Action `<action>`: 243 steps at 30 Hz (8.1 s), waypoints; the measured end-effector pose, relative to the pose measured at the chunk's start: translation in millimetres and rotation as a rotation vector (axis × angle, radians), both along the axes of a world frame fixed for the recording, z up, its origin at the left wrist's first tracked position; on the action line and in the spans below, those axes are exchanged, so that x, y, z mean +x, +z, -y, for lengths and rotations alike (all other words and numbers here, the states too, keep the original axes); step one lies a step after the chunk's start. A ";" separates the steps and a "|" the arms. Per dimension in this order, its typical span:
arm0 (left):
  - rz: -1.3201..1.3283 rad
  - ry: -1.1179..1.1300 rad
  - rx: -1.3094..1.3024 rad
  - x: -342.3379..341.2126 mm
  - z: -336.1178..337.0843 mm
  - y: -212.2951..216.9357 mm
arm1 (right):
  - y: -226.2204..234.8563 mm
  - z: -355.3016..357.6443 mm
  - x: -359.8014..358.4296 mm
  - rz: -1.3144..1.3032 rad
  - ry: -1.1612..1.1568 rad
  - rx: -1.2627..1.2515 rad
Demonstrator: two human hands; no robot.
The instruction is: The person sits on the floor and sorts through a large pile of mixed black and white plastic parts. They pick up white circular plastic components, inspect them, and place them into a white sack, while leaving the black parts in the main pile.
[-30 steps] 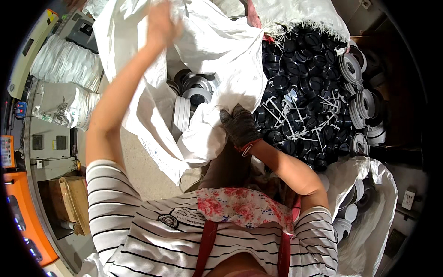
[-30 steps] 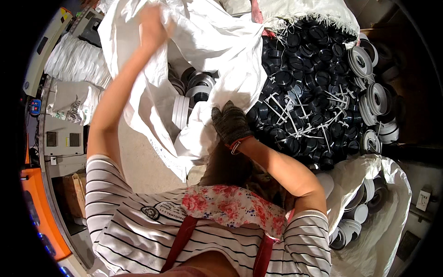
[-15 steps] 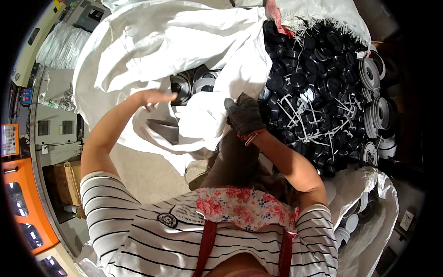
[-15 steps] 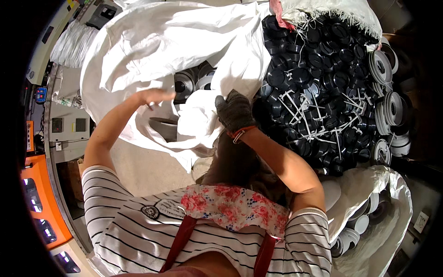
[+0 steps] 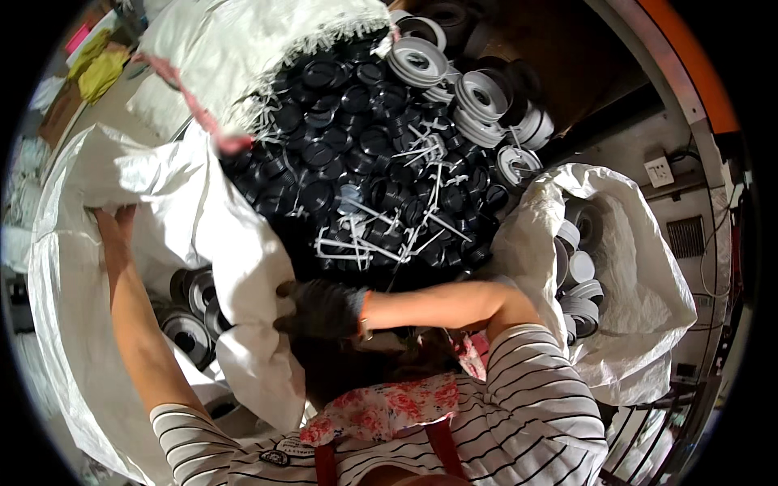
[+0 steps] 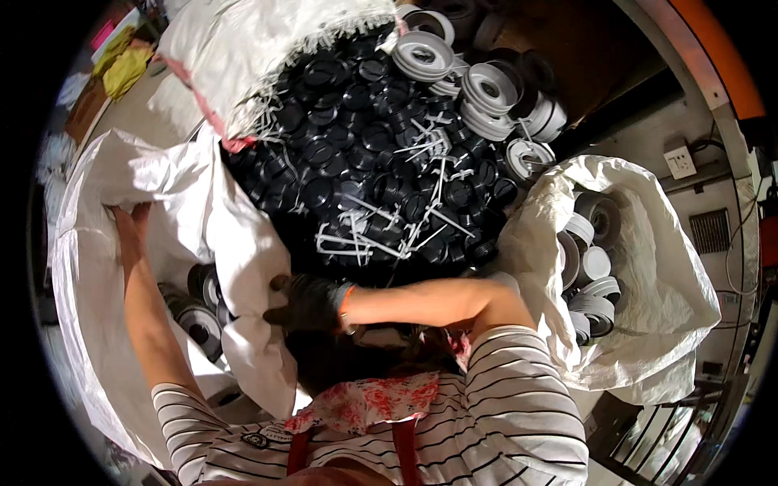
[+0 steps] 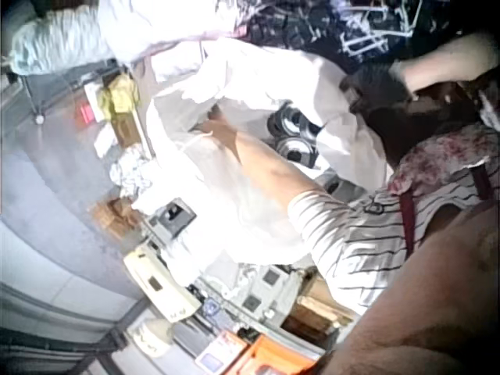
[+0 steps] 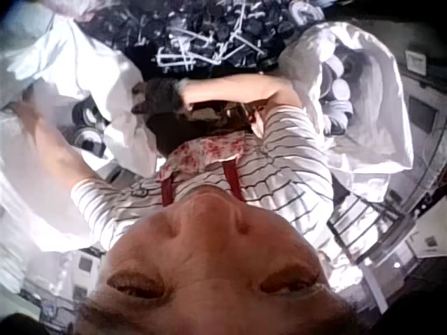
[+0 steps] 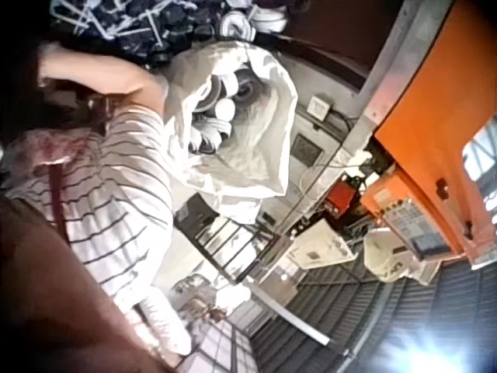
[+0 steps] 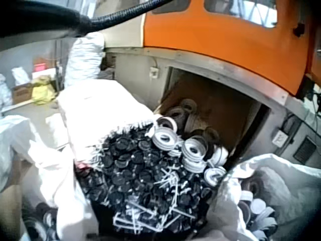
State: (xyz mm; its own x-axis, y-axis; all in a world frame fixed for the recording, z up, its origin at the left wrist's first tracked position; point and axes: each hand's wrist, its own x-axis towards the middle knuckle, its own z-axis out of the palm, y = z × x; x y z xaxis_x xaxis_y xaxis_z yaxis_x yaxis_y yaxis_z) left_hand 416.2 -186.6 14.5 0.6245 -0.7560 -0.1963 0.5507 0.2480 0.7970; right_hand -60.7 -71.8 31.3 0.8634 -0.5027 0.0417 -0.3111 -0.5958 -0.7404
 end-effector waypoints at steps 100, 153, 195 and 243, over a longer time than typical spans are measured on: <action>1.953 -0.422 0.711 -453.9 -110.1 -181.4 | -6.7 524.7 -243.2 -0.395 -0.544 -0.899; 1.957 -0.464 0.756 -431.0 -141.7 -167.8 | -134.6 614.3 -350.2 -0.627 -0.965 -0.462; 0.148 0.394 0.220 -7.4 -375.6 60.8 | 10.6 0.2 97.3 -0.530 0.604 -0.490; 2.416 -1.072 -0.169 -388.4 -30.7 -23.8 | 64.5 50.8 -182.1 0.868 -0.584 1.017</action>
